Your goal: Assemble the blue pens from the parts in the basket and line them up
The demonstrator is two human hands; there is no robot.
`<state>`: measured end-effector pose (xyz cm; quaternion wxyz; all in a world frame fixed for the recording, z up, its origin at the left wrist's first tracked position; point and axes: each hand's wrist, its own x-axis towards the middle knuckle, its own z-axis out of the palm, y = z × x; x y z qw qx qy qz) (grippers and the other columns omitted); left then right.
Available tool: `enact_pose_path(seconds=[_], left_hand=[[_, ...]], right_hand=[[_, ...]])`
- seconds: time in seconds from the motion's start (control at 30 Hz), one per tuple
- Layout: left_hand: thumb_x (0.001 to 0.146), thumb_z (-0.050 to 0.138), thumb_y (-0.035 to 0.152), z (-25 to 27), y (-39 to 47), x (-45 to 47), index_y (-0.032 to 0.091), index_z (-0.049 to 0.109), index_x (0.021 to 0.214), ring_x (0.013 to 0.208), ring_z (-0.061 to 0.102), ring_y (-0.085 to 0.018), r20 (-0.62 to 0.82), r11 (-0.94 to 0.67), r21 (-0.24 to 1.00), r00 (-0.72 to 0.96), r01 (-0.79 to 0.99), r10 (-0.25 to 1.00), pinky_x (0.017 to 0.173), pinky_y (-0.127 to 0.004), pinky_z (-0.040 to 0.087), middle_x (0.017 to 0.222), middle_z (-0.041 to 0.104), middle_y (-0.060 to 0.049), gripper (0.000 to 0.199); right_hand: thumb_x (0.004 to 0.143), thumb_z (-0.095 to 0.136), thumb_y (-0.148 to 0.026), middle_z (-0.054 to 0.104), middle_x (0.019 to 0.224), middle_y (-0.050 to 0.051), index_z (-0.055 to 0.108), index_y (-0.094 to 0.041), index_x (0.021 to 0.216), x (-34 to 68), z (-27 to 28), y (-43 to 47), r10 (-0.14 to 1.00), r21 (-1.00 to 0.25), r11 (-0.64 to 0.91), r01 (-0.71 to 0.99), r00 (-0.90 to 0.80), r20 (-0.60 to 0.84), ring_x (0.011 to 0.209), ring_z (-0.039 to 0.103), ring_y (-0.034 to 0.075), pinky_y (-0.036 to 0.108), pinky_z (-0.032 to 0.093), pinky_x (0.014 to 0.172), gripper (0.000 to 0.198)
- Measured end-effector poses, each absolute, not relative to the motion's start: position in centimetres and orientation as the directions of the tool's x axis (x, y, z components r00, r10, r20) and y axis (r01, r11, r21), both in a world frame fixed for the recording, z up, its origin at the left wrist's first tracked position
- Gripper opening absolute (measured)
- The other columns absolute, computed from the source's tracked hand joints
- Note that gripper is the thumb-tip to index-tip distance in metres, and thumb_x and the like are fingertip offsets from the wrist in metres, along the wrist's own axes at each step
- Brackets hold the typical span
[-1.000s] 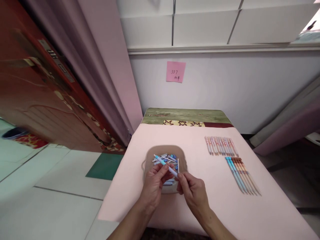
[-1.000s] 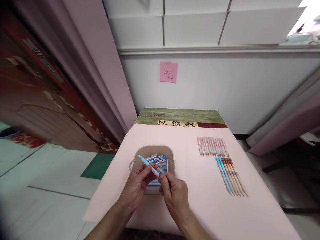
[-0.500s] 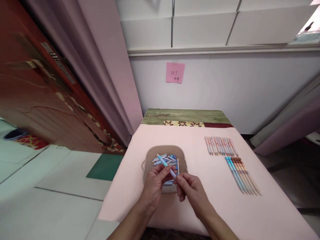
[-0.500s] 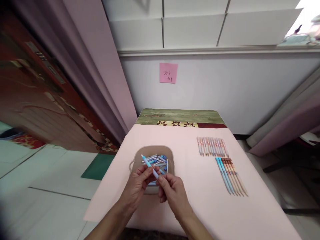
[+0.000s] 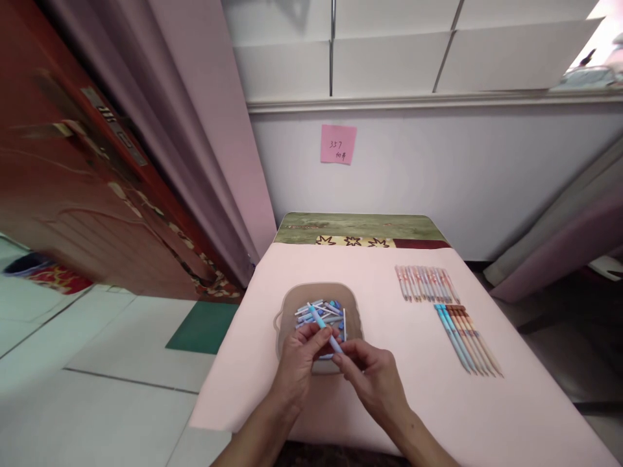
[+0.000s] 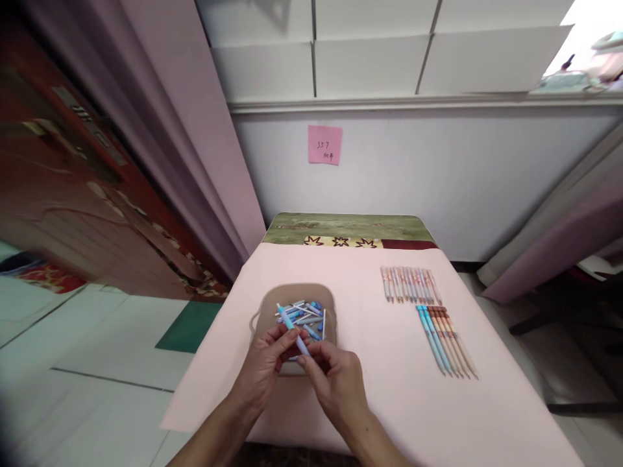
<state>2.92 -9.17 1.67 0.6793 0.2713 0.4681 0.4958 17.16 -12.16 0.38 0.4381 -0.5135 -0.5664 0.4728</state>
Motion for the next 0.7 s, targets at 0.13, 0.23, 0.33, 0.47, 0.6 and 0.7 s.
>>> enact_pose_path(seconds=[0.13,0.23,0.33,0.47,0.6,0.7], left_hand=[[0.069,0.076,0.031,1.7,-9.7,2.8,0.011,0.072,0.078,0.068,0.065,-0.016,-0.373,0.38,0.832,0.099,-0.405,0.922,0.068,-0.026,0.052,0.075,0.072,-0.008,0.022],[0.068,0.077,0.032,1.7,-10.1,2.8,0.012,0.072,0.077,0.067,0.064,-0.016,-0.375,0.389,0.828,0.117,-0.404,0.92,0.067,-0.026,0.051,0.074,0.071,-0.007,0.023],[0.067,0.078,0.032,1.5,-10.2,2.8,0.012,0.072,0.075,0.064,0.063,-0.014,-0.378,0.394,0.828,0.122,-0.399,0.918,0.065,-0.025,0.051,0.073,0.071,-0.006,0.022],[0.067,0.078,0.034,1.2,-10.0,3.2,0.012,0.072,0.076,0.066,0.063,-0.014,-0.374,0.384,0.855,0.098,-0.348,0.922,0.067,-0.025,0.051,0.074,0.071,-0.006,0.024],[0.064,0.079,0.034,1.1,-10.3,4.5,0.014,0.071,0.075,0.069,0.064,-0.016,-0.346,0.34,0.91,0.017,-0.237,0.938,0.069,-0.026,0.05,0.075,0.071,-0.005,0.025],[0.063,0.079,0.036,1.0,-10.5,5.3,0.015,0.071,0.077,0.074,0.064,-0.018,-0.279,0.28,0.951,0.03,-0.131,0.96,0.07,-0.026,0.049,0.078,0.072,-0.005,0.026]], right_hand=[[0.08,0.066,-0.047,0.06,0.054,-0.001,0.067,-0.014,0.079,17.2,-0.1,-12.1,0.95,-0.952,-0.243,-0.185,-0.242,-0.195,0.047,0.053,0.01,0.02,0.043,0.048,0.033],[0.076,0.071,-0.046,0.06,0.055,0.0,0.067,-0.012,0.078,17.3,-0.5,-12.2,0.925,-0.898,-0.331,-0.291,-0.286,-0.249,0.045,0.052,0.008,0.019,0.041,0.046,0.034],[0.074,0.072,-0.046,0.06,0.054,0.0,0.067,-0.011,0.076,17.3,-0.8,-12.4,0.901,-0.846,-0.397,-0.356,-0.326,-0.286,0.043,0.052,0.007,0.018,0.04,0.045,0.035],[0.075,0.07,-0.049,0.061,0.054,0.0,0.067,-0.012,0.076,17.6,-1.2,-12.6,0.902,-0.836,-0.394,-0.381,-0.332,-0.274,0.042,0.051,0.007,0.018,0.04,0.044,0.038],[0.074,0.072,-0.048,0.064,0.059,0.001,0.067,-0.013,0.086,18.2,-1.6,-12.7,0.954,-0.913,-0.26,-0.315,-0.227,-0.193,0.051,0.057,0.01,0.02,0.042,0.05,0.037],[0.074,0.074,-0.042,0.064,0.064,0.0,0.067,-0.014,0.087,19.0,-2.0,-13.1,0.988,-0.961,-0.127,-0.247,-0.117,-0.1,0.059,0.057,0.011,0.021,0.044,0.057,0.031]])
